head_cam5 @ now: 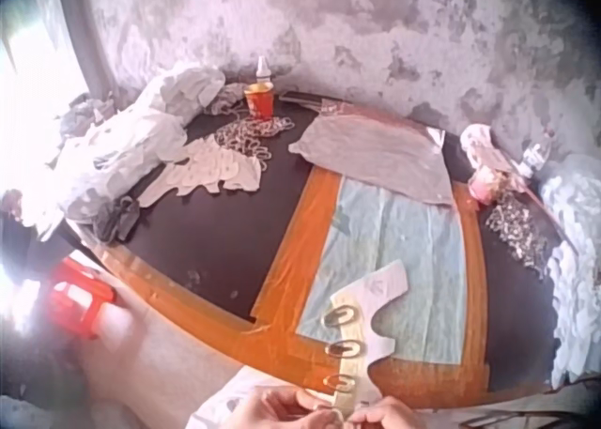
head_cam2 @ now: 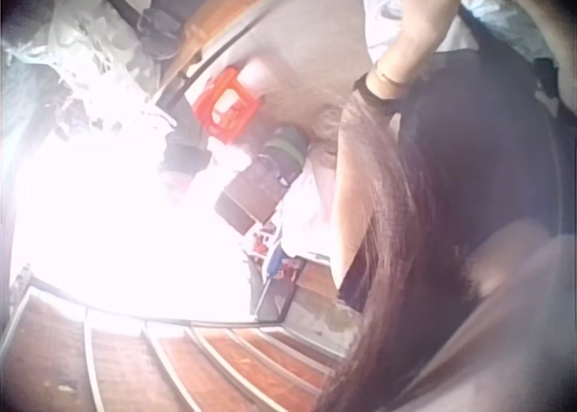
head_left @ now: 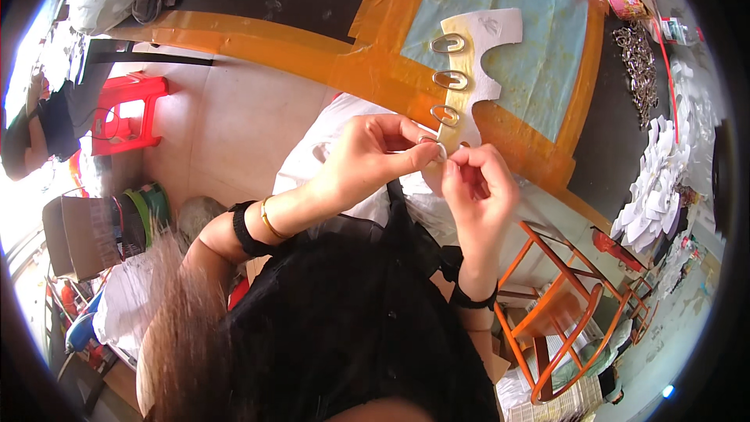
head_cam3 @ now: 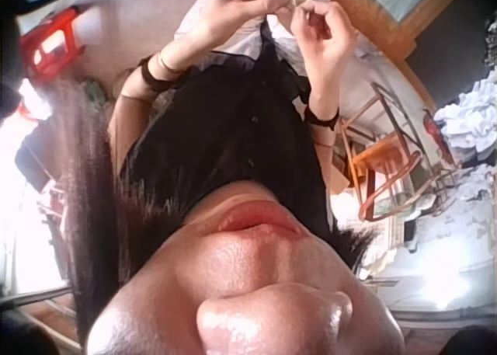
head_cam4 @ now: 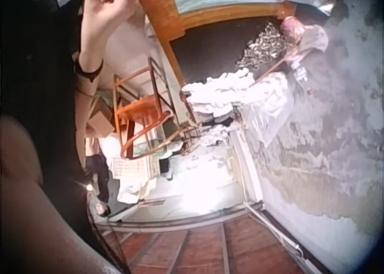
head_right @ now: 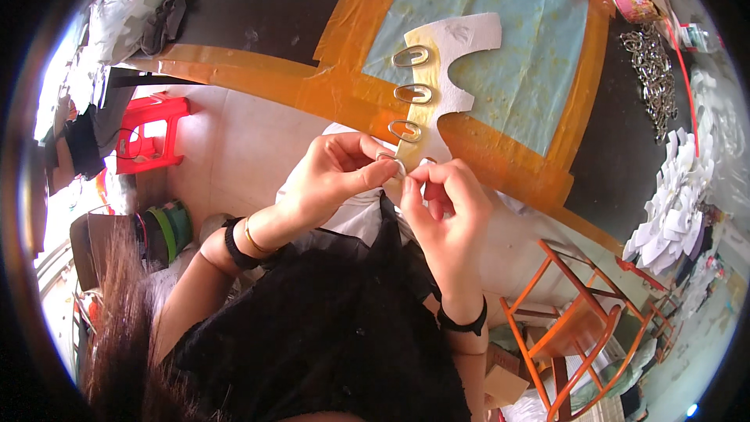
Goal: The recorder is manually attaching metal rings to white shoe upper components and applying markings with a tool.
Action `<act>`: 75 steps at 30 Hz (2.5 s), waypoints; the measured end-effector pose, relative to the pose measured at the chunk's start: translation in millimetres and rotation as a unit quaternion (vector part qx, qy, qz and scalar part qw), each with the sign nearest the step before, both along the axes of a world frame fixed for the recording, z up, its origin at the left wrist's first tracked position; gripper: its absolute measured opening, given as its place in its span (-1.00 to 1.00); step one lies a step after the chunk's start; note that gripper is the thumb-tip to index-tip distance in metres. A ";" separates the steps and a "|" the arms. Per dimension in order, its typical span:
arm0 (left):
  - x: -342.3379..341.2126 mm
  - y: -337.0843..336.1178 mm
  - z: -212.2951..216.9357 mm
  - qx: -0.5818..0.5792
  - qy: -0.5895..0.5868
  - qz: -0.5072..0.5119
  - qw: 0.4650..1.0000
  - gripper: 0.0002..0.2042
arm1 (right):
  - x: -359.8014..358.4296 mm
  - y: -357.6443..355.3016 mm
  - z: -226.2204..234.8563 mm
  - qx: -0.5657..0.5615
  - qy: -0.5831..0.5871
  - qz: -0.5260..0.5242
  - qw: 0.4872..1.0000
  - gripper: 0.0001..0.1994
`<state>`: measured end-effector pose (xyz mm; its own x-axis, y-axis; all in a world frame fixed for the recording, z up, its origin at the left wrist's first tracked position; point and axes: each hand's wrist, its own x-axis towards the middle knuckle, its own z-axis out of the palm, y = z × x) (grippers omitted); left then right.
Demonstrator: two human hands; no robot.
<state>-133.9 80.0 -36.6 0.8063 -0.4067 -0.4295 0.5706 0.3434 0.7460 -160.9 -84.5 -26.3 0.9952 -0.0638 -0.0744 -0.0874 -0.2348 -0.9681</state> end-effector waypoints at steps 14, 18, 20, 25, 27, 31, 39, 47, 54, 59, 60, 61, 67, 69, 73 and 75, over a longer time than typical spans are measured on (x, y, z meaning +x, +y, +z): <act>-7.0 -0.9 -4.8 0.066 -0.024 0.024 0.997 -0.80 | 6.1 12.8 0.4 -0.242 -0.203 0.028 0.948 -0.81; -6.7 -0.9 -2.7 0.046 0.000 0.013 0.999 -0.78 | 3.8 10.5 -0.9 -0.234 -0.170 0.041 0.956 -0.78; -5.2 -0.1 -2.0 0.042 -0.001 0.007 0.999 -0.78 | 5.1 8.8 -1.3 -0.224 -0.165 0.044 0.959 -0.78; -6.0 -0.9 -4.6 0.097 -0.028 0.000 0.995 -0.80 | 12.3 6.4 -3.1 -0.261 -0.207 0.063 0.941 -0.81; -1.9 1.1 2.5 0.140 -0.050 -0.022 0.989 -0.81 | 17.4 6.5 -0.7 -0.260 -0.207 0.065 0.941 -0.81; 1.5 4.2 6.8 0.205 -0.117 -0.058 0.970 -0.80 | 19.5 8.7 -0.7 -0.235 -0.179 0.056 0.954 -0.81; -0.5 5.8 14.4 0.216 -0.139 -0.038 0.966 -0.81 | 21.2 9.7 7.5 -0.198 -0.131 0.058 0.970 -0.84; -6.2 4.0 9.3 0.243 -0.182 -0.009 0.953 -0.88 | 19.1 11.0 10.3 -0.192 -0.117 0.086 0.971 -0.85; -3.0 4.3 4.7 0.289 -0.289 0.013 0.912 -0.90 | 21.0 10.1 11.8 -0.204 -0.105 0.093 0.969 -0.81; 9.7 3.8 32.9 0.295 -0.365 0.010 0.883 -0.90 | 33.4 5.0 34.1 -0.190 -0.142 0.097 0.967 -0.64; 15.5 5.3 44.6 0.300 -0.380 -0.011 0.875 -0.89 | 41.8 6.0 45.2 -0.214 -0.202 0.095 0.951 -0.53; 21.6 5.1 58.3 0.300 -0.402 -0.035 0.865 -0.89 | 46.8 5.0 60.7 -0.243 -0.263 0.085 0.930 -0.43; 59.1 -3.1 128.0 0.299 -0.547 -0.095 0.776 -0.88 | 73.9 -20.6 135.5 -0.334 -0.311 0.144 0.878 -0.54; 76.4 -9.9 145.1 0.297 -0.582 -0.081 0.753 -0.88 | 87.0 -31.6 147.9 -0.358 -0.340 0.164 0.854 -0.72; 115.1 -20.9 169.6 0.287 -0.564 -0.104 0.767 -0.82 | 109.7 -40.1 164.7 -0.376 -0.365 0.079 0.848 -0.85; 134.2 -27.3 172.4 0.290 -0.552 -0.102 0.775 -0.82 | 123.0 -44.0 168.0 -0.360 -0.368 0.053 0.856 -0.87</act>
